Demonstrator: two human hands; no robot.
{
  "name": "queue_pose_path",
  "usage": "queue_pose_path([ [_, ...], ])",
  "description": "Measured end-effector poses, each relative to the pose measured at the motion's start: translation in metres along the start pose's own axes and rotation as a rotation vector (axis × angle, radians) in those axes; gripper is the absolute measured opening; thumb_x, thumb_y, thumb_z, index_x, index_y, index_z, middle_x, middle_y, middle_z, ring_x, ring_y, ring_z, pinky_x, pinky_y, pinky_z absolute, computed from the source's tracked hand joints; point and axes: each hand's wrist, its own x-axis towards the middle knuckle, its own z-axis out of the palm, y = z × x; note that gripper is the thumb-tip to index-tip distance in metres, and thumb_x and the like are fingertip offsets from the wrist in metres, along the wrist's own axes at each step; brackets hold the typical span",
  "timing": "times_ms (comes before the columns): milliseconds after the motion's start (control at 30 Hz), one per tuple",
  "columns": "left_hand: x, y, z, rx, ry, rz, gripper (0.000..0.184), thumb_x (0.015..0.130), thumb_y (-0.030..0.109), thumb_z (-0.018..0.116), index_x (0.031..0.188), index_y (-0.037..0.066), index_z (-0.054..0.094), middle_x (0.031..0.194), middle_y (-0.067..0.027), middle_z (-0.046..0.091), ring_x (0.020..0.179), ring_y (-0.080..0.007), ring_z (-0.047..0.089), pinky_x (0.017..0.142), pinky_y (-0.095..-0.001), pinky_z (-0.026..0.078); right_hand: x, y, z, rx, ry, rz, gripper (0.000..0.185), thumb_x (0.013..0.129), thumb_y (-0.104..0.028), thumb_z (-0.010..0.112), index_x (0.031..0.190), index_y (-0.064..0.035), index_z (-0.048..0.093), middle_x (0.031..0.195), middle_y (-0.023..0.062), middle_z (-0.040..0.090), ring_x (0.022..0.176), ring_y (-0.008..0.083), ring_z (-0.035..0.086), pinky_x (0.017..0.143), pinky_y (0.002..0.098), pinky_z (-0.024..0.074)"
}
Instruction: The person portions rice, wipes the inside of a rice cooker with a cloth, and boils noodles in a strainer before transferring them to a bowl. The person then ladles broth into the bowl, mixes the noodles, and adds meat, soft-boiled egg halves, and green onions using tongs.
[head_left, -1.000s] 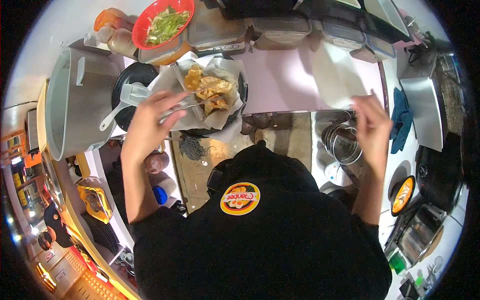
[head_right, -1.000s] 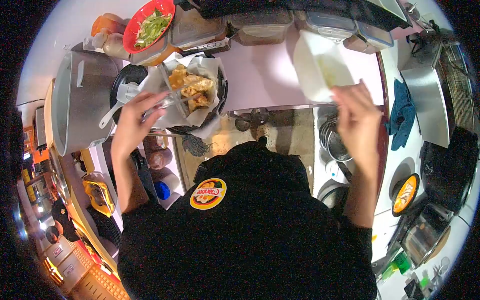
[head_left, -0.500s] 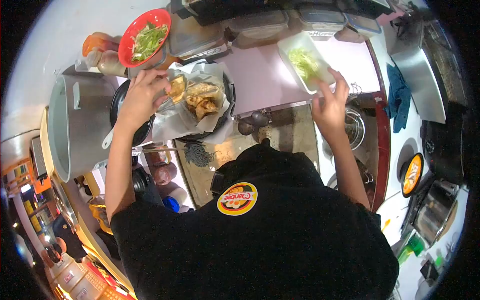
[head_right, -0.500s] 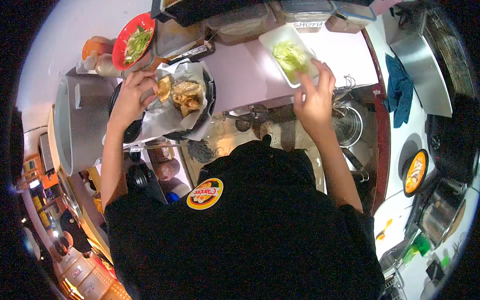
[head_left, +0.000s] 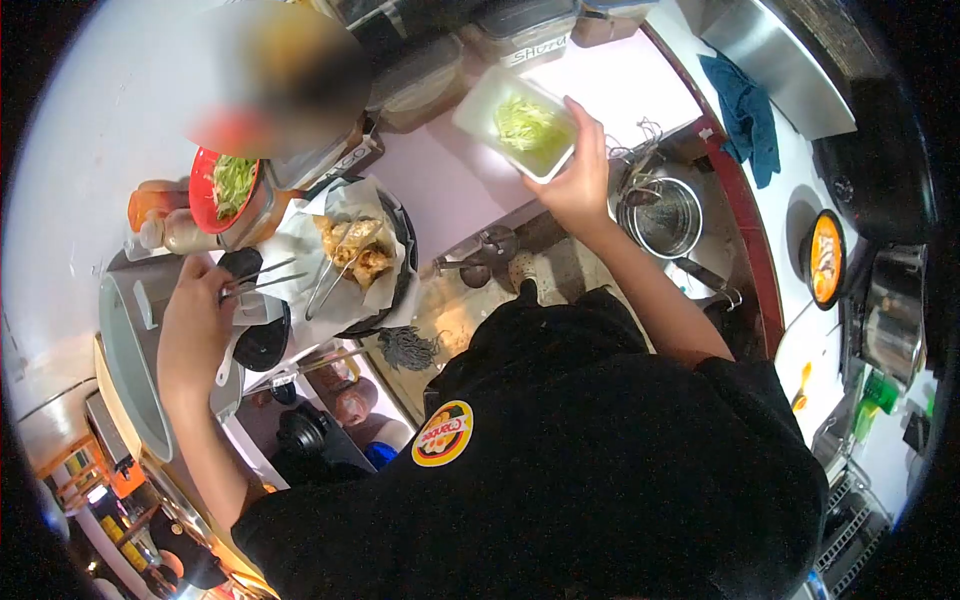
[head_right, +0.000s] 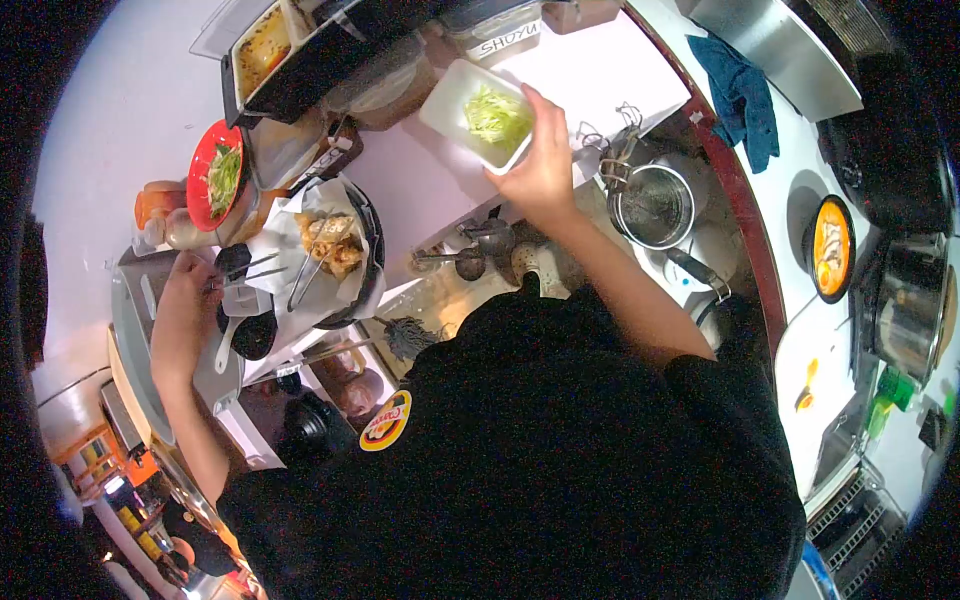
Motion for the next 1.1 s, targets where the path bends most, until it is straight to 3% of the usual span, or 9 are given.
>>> queue_pose_path([
  [133, -0.022, 0.02, -0.027, -0.019, 0.038, -0.07, 0.026, 0.082, 0.003, 0.056, 0.108, 0.001, 0.059, 0.099, -0.0197, 0.058, 0.088, -0.0386, 0.057, 0.078, -0.0431, 0.044, -0.007, -0.026, -0.023, 0.04, 0.023, -0.15, 0.088, 0.06, -0.02, 0.082, 0.131, 0.001, 0.034, 0.121, 0.02, 0.046, 0.11, 0.0351, 0.046, 0.096, 0.042, 0.0393],
  [200, -0.028, 0.053, -0.037, -0.236, 0.249, 0.097, 0.035, 0.084, 0.006, 0.056, 0.12, 0.008, 0.057, 0.093, -0.0197, 0.059, 0.084, -0.0383, 0.057, 0.077, -0.0414, 0.045, -0.01, -0.041, -0.044, 0.067, 0.036, -0.153, 0.087, 0.059, -0.02, 0.082, 0.13, 0.0005, 0.036, 0.122, 0.02, 0.046, 0.111, 0.0345, 0.046, 0.096, 0.0416, 0.0395],
  [267, -0.025, 0.091, -0.044, -0.22, 0.235, 0.209, 0.04, 0.086, 0.007, 0.056, 0.125, 0.013, 0.055, 0.096, -0.0191, 0.059, 0.082, -0.0362, 0.058, 0.074, -0.0398, 0.046, -0.014, -0.051, -0.069, 0.129, 0.002, -0.158, 0.088, 0.058, -0.02, 0.082, 0.13, 0.0005, 0.037, 0.122, 0.0197, 0.047, 0.112, 0.0342, 0.046, 0.096, 0.0408, 0.0397],
  [300, -0.016, 0.107, -0.037, -0.188, 0.371, 0.376, 0.04, 0.083, 0.006, 0.059, 0.122, 0.015, 0.058, 0.093, -0.0176, 0.059, 0.076, -0.0322, 0.058, 0.068, -0.0381, 0.047, -0.016, -0.054, -0.08, 0.157, 0.001, -0.151, 0.085, 0.057, -0.018, 0.082, 0.129, 0.0004, 0.04, 0.121, 0.0191, 0.047, 0.113, 0.0339, 0.047, 0.096, 0.0407, 0.0399],
  [400, 0.002, 0.171, -0.031, -0.078, 0.453, 0.501, 0.037, 0.077, 0.011, 0.066, 0.112, 0.022, 0.064, 0.071, -0.0066, 0.047, 0.061, -0.0217, 0.054, 0.056, -0.0339, 0.044, -0.022, -0.051, -0.118, 0.118, 0.022, -0.215, 0.082, 0.057, -0.016, 0.081, 0.128, 0.0, 0.042, 0.12, 0.0185, 0.049, 0.112, 0.0343, 0.048, 0.095, 0.041, 0.0404],
  [500, 0.02, 0.231, -0.037, 0.038, 0.557, 0.701, 0.035, 0.078, 0.013, 0.065, 0.112, 0.022, 0.063, 0.073, -0.0052, 0.05, 0.063, -0.0219, 0.056, 0.054, -0.0337, 0.044, -0.037, -0.039, -0.16, 0.06, 0.104, -0.221, 0.08, 0.057, -0.014, 0.081, 0.127, -0.0012, 0.044, 0.119, 0.018, 0.05, 0.11, 0.0345, 0.049, 0.094, 0.0412, 0.0408],
  [667, 0.023, 0.336, -0.044, 0.069, 0.48, 1.03, 0.029, 0.085, 0.017, 0.058, 0.114, 0.02, 0.062, 0.075, -0.0061, 0.05, 0.064, -0.0231, 0.056, 0.055, -0.0345, 0.046, -0.083, -0.015, -0.24, -0.048, 0.249, -0.196, 0.078, 0.059, -0.012, 0.081, 0.126, -0.0023, 0.044, 0.12, 0.0176, 0.05, 0.112, 0.0343, 0.049, 0.094, 0.0393, 0.0414],
  [800, 0.011, 0.419, -0.041, 0.16, 0.499, 1.303, 0.028, 0.083, 0.011, 0.059, 0.11, 0.018, 0.063, 0.071, -0.0075, 0.052, 0.063, -0.0237, 0.057, 0.054, -0.0348, 0.046, -0.134, 0.003, -0.299, -0.192, 0.407, -0.024, 0.081, 0.054, -0.015, 0.084, 0.124, -0.0033, 0.047, 0.12, 0.0163, 0.052, 0.11, 0.0314, 0.052, 0.092, 0.0382, 0.0427],
  [1100, -0.057, 0.55, -0.048, 0.008, 0.48, 1.495, 0.023, 0.079, 0.008, 0.063, 0.1, 0.013, 0.069, 0.067, -0.009, 0.056, 0.056, -0.0232, 0.055, 0.053, -0.0331, 0.043, -0.222, 0.048, -0.398, -0.218, 0.65, 0.203, 0.086, 0.051, -0.007, 0.078, 0.129, -0.0054, 0.041, 0.117, 0.0161, 0.05, 0.107, 0.0323, 0.052, 0.091, 0.0373, 0.0432],
])
